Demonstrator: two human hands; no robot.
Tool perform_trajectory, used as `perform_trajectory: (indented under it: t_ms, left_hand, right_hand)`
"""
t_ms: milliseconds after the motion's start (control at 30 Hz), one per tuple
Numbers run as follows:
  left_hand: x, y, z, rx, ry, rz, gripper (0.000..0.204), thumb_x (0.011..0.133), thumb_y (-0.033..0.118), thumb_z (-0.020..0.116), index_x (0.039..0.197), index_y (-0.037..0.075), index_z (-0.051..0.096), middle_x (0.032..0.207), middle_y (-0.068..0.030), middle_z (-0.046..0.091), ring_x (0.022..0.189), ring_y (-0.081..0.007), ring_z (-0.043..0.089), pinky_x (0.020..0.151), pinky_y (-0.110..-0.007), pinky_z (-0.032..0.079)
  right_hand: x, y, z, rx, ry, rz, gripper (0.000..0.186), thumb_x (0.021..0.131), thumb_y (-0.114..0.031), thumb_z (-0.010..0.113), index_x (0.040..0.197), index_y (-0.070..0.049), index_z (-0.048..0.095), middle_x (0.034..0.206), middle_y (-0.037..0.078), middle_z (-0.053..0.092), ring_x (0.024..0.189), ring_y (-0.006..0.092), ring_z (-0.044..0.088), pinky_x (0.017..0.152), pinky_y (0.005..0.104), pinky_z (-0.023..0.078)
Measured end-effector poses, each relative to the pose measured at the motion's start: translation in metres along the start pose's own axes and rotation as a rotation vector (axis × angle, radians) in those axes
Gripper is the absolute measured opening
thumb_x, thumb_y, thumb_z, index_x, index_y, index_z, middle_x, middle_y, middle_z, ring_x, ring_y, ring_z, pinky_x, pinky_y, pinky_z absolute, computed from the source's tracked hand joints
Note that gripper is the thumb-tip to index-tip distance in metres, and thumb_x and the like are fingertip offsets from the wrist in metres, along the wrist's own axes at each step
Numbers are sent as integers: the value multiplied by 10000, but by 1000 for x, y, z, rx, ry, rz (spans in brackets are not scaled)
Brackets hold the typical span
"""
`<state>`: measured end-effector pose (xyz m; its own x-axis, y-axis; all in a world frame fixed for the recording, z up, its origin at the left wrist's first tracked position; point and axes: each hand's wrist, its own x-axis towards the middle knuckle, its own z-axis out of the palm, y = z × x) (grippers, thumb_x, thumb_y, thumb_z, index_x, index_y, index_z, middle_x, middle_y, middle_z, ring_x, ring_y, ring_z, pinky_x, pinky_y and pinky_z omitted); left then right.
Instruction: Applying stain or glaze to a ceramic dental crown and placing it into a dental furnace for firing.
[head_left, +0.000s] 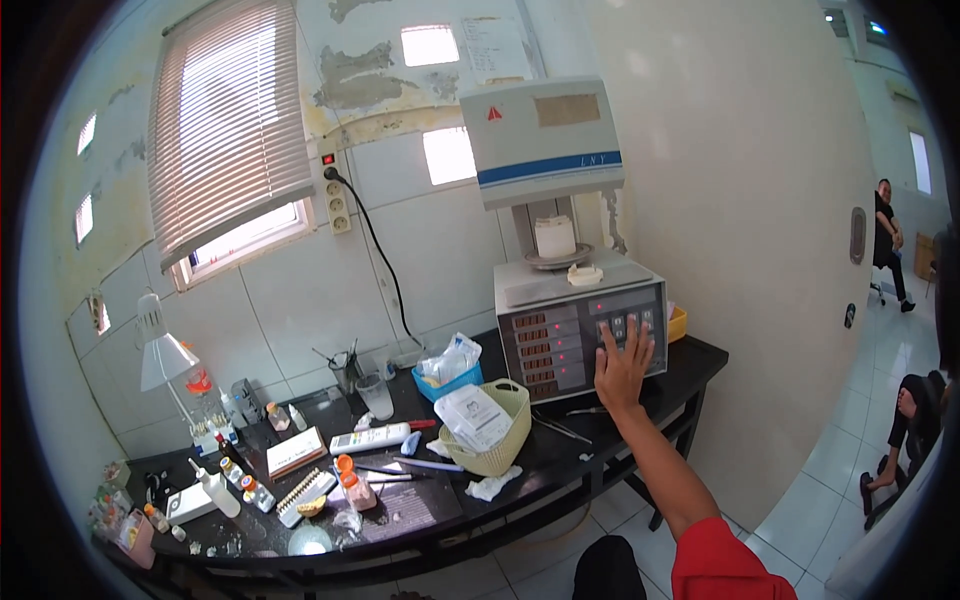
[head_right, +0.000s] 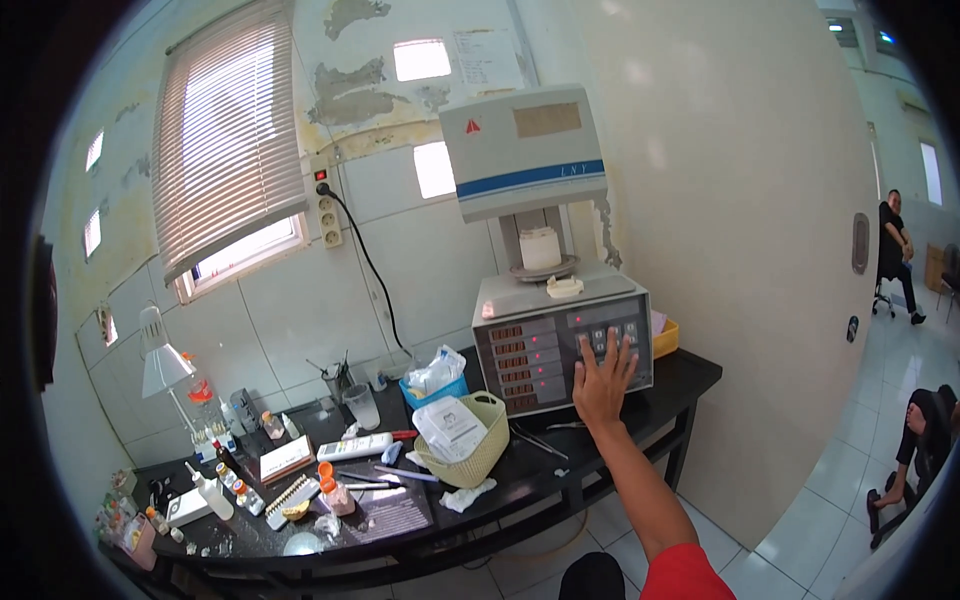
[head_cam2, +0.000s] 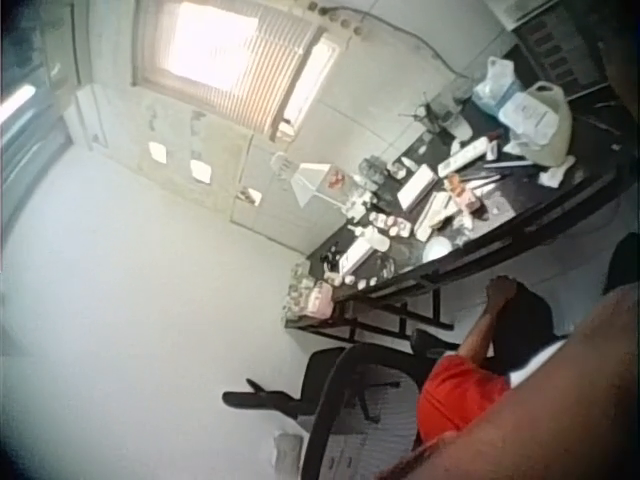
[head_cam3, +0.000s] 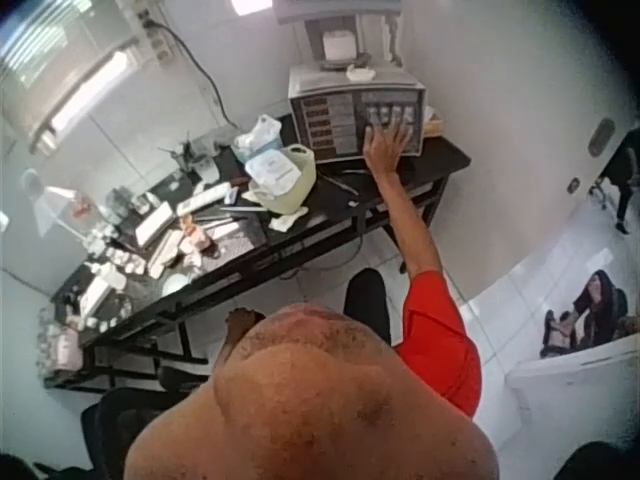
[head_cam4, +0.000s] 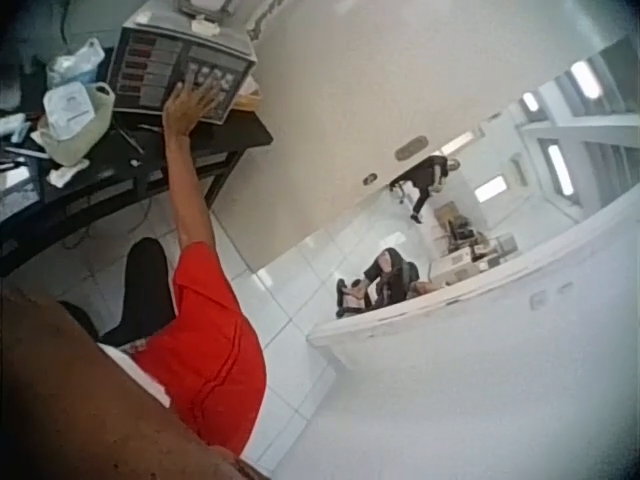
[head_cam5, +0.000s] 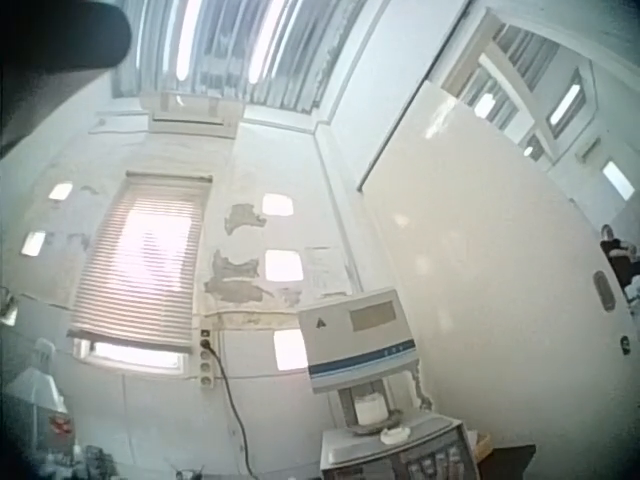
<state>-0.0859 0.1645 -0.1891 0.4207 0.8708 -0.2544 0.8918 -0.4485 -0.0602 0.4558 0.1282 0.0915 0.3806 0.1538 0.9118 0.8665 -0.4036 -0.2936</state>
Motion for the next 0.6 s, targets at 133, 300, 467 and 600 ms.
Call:
perform_trajectory:
  t_ms: [133,300,467,600]
  left_hand:
    - [34,-5,58,-20,-121,94,435,921,438,560,1119,70,683,1168,-177,673,1101,-400,605,915,-514,481]
    - [88,-5,138,-25,-172,246,521,952,530,517,1162,70,643,1169,-193,661,1039,-405,627,889,-556,469]
    - [85,41,88,-309,-116,386,484,934,466,548,1211,77,625,1163,-192,662,1031,-393,627,875,-540,477]
    - [54,96,60,-549,-126,496,470,920,415,573,1250,83,612,1157,-192,662,1025,-385,626,863,-527,484]
  right_hand:
    - [-2,-8,14,11,-9,-14,466,952,-205,588,1414,-204,525,1563,175,269,1464,442,177,1153,633,164]
    - [-1,-4,14,18,-7,-11,478,957,-230,583,1429,-207,509,1573,175,252,1468,445,168,1151,642,157]
    - [-4,1,9,11,-12,-4,486,967,-255,569,1444,-212,490,1581,180,234,1473,445,154,1151,650,146]
    - [-8,-3,9,31,-58,0,488,970,-256,565,1448,-207,485,1579,183,234,1475,441,149,1153,649,136]
